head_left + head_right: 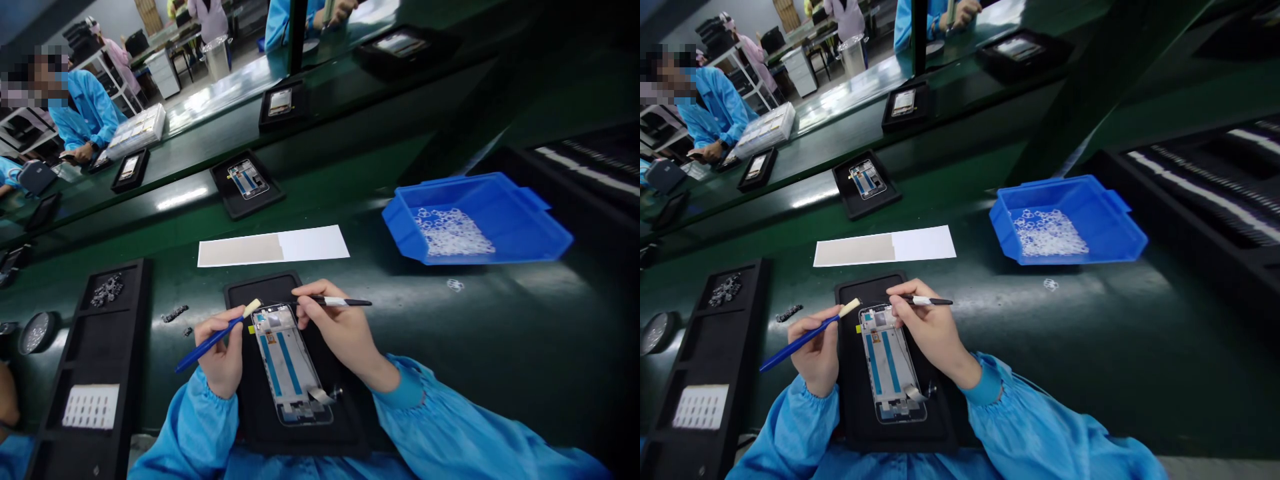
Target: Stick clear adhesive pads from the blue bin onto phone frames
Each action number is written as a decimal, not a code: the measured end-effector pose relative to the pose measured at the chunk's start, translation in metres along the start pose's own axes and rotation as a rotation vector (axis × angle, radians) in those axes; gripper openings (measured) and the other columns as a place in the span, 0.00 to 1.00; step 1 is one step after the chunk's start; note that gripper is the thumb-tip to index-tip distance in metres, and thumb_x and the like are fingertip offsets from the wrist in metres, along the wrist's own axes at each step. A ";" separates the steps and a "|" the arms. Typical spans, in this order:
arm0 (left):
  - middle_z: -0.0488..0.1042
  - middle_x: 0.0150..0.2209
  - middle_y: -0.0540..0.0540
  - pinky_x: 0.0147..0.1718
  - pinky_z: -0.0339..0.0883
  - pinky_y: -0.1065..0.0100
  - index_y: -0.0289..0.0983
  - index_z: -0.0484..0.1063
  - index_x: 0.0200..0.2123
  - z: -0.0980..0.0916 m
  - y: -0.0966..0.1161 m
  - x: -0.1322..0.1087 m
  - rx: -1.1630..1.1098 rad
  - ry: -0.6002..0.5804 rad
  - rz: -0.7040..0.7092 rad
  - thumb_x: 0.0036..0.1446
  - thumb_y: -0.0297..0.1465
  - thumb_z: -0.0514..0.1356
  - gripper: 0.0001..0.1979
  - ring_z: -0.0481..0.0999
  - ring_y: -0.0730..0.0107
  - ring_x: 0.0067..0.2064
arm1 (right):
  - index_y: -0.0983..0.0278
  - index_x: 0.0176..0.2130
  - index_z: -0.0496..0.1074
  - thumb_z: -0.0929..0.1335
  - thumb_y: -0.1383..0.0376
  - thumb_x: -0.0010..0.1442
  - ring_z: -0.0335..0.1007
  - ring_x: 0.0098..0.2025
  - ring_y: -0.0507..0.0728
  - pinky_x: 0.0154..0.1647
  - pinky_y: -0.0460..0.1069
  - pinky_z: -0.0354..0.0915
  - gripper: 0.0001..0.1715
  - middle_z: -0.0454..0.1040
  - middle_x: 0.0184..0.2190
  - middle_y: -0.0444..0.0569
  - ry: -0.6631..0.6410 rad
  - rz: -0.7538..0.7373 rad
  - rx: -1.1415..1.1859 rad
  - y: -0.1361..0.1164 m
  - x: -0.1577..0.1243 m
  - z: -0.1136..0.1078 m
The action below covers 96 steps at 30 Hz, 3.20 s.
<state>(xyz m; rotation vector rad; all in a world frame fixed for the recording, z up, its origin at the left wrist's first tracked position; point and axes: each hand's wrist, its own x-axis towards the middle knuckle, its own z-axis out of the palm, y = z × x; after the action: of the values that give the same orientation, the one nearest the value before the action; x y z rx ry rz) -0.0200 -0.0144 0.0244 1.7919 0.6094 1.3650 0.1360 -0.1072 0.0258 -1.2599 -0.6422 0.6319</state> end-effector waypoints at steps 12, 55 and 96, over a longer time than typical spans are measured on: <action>0.82 0.36 0.49 0.39 0.80 0.63 0.39 0.64 0.36 0.006 0.005 0.002 -0.044 -0.062 0.128 0.60 0.24 0.62 0.09 0.83 0.65 0.39 | 0.62 0.35 0.73 0.69 0.49 0.60 0.69 0.19 0.51 0.20 0.47 0.71 0.19 0.72 0.21 0.42 -0.009 -0.016 0.006 0.000 -0.003 0.002; 0.82 0.37 0.49 0.39 0.80 0.64 0.39 0.64 0.36 0.007 0.008 0.004 -0.073 -0.098 0.160 0.60 0.23 0.62 0.09 0.83 0.66 0.40 | 0.63 0.34 0.72 0.69 0.50 0.61 0.69 0.19 0.50 0.20 0.45 0.70 0.18 0.71 0.20 0.41 0.011 -0.012 0.012 0.000 -0.002 0.001; 0.82 0.36 0.49 0.39 0.78 0.68 0.39 0.63 0.37 0.001 0.004 -0.001 -0.116 0.031 -0.129 0.61 0.28 0.63 0.09 0.83 0.70 0.37 | 0.61 0.38 0.74 0.66 0.52 0.65 0.70 0.20 0.50 0.22 0.45 0.71 0.16 0.74 0.21 0.42 0.002 -0.028 0.056 0.000 -0.005 0.001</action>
<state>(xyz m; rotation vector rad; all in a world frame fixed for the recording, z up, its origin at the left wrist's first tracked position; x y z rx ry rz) -0.0196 -0.0177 0.0268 1.6138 0.6382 1.3154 0.1318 -0.1107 0.0257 -1.1975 -0.6353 0.6217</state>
